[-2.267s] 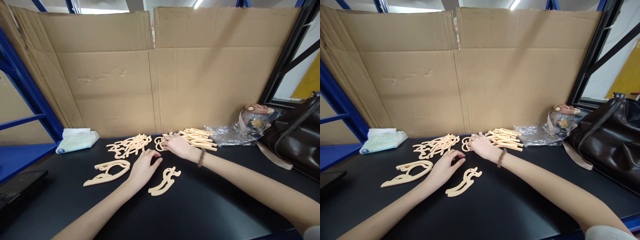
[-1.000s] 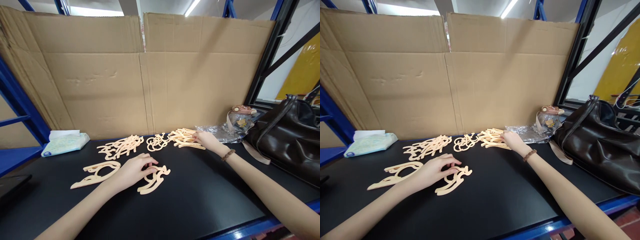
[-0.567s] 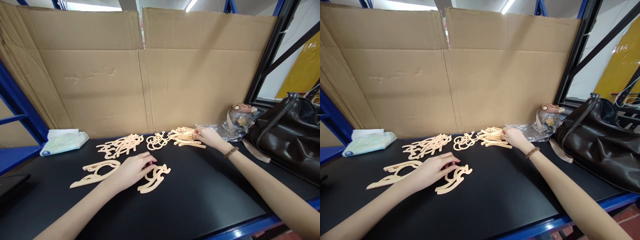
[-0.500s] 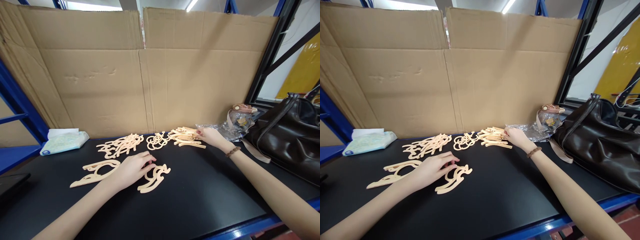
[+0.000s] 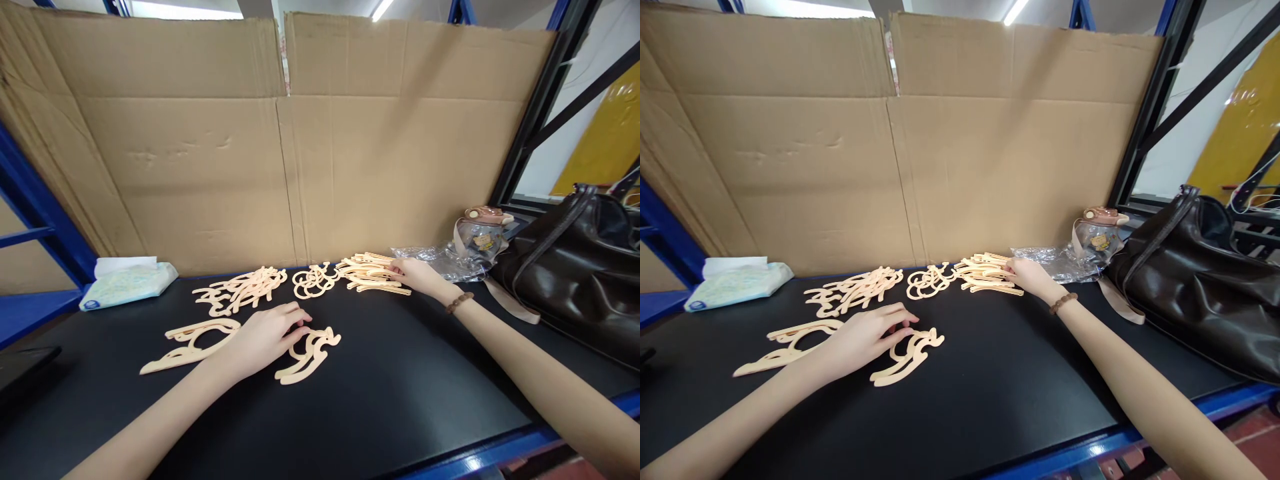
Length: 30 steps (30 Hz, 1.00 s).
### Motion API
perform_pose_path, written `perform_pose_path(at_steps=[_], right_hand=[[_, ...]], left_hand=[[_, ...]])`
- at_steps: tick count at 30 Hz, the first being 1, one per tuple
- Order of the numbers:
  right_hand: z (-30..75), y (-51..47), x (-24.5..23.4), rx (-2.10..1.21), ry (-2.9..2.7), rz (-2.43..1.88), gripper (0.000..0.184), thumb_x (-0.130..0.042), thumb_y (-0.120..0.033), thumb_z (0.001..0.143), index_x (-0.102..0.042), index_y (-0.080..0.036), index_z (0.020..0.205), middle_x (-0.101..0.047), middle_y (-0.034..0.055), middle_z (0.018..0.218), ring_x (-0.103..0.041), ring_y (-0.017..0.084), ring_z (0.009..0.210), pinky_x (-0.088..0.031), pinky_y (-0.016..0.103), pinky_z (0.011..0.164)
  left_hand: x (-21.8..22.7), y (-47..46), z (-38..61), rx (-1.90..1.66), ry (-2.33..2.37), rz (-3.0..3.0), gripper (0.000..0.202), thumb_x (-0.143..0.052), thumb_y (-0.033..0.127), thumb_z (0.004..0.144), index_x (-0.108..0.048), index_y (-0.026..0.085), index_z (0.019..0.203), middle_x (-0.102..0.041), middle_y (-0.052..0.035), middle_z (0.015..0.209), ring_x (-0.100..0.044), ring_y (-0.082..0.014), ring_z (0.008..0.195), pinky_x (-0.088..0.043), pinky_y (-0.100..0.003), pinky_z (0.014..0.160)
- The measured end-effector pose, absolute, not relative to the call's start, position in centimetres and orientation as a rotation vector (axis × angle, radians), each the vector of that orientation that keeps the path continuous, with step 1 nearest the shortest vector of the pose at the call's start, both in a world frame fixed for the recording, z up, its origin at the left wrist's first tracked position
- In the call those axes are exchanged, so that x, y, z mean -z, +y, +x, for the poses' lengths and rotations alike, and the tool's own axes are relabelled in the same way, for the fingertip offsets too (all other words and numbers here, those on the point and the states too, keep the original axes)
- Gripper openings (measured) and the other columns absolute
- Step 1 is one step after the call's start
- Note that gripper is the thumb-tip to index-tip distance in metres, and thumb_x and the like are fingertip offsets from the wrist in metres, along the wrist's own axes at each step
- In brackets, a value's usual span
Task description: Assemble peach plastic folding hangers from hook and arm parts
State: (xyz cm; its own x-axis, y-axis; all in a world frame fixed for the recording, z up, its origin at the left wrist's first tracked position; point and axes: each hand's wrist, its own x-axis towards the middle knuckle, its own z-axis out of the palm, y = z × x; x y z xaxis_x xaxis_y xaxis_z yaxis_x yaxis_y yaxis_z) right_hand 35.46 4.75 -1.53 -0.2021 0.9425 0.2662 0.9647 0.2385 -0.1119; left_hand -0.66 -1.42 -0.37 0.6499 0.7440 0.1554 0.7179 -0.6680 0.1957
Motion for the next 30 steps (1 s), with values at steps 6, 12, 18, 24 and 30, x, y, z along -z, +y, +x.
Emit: perform_pose_path(at_steps=[6, 12, 18, 24, 30], right_hand=[[35.6, 4.8, 1.5, 0.061, -2.189, -1.707, 0.014, -0.055, -0.024, 0.086, -0.062, -0.017, 0.078, -0.068, 0.0071, 0.073, -0.063, 0.020, 0.069, -0.039, 0.025, 0.063], [34.4, 4.0, -0.3, -0.111, -2.045, -1.504, 0.025, -0.042, -0.031, 0.093, -0.059, -0.016, 0.104, -0.068, 0.0127, 0.101, -0.062, 0.023, 0.092, -0.043, 0.032, 0.079], [31.2, 2.3, -0.3, -0.654, -2.245, -1.225, 0.035, -0.055, -0.051, 0.083, -0.063, -0.017, 0.090, -0.068, 0.0037, 0.083, -0.063, 0.017, 0.076, -0.048, 0.028, 0.068], [31.2, 3.3, 1.7, -0.782, -2.147, -1.214, 0.040, -0.055, -0.055, 0.080, -0.058, -0.015, 0.084, -0.062, 0.0044, 0.081, -0.059, 0.016, 0.075, -0.047, 0.031, 0.070], [31.0, 3.5, 1.9, -0.763, -2.057, -1.180, 0.042, -0.054, -0.057, 0.081, -0.057, -0.016, 0.089, -0.062, 0.0064, 0.088, -0.059, 0.019, 0.081, -0.047, 0.033, 0.076]], left_hand=[[0.4, -1.3, -0.7, -0.331, 1.223, 2.742, 0.030, -0.038, 0.040, 0.096, -0.062, 0.027, 0.108, -0.065, 0.0006, 0.105, -0.063, -0.0167, 0.084, -0.045, -0.026, 0.072], [0.3, -1.3, -0.8, -0.371, 1.228, 2.758, 0.030, -0.038, 0.040, 0.095, -0.063, 0.027, 0.107, -0.065, -0.0004, 0.104, -0.064, -0.0175, 0.085, -0.045, -0.026, 0.071], [0.6, -1.2, -0.9, -0.405, 1.230, 2.747, 0.029, -0.039, 0.040, 0.095, -0.063, 0.027, 0.106, -0.066, -0.0002, 0.103, -0.064, -0.0166, 0.082, -0.045, -0.026, 0.068], [0.6, -1.1, -1.0, -0.451, 1.201, 2.698, 0.028, -0.041, 0.040, 0.094, -0.064, 0.028, 0.105, -0.066, -0.0002, 0.102, -0.063, -0.0173, 0.083, -0.045, -0.026, 0.069], [0.0, -2.0, -0.7, -0.599, 1.236, 2.522, 0.027, -0.050, 0.041, 0.089, -0.062, 0.027, 0.110, -0.064, -0.0012, 0.105, -0.060, -0.0197, 0.087, -0.046, -0.032, 0.080]])
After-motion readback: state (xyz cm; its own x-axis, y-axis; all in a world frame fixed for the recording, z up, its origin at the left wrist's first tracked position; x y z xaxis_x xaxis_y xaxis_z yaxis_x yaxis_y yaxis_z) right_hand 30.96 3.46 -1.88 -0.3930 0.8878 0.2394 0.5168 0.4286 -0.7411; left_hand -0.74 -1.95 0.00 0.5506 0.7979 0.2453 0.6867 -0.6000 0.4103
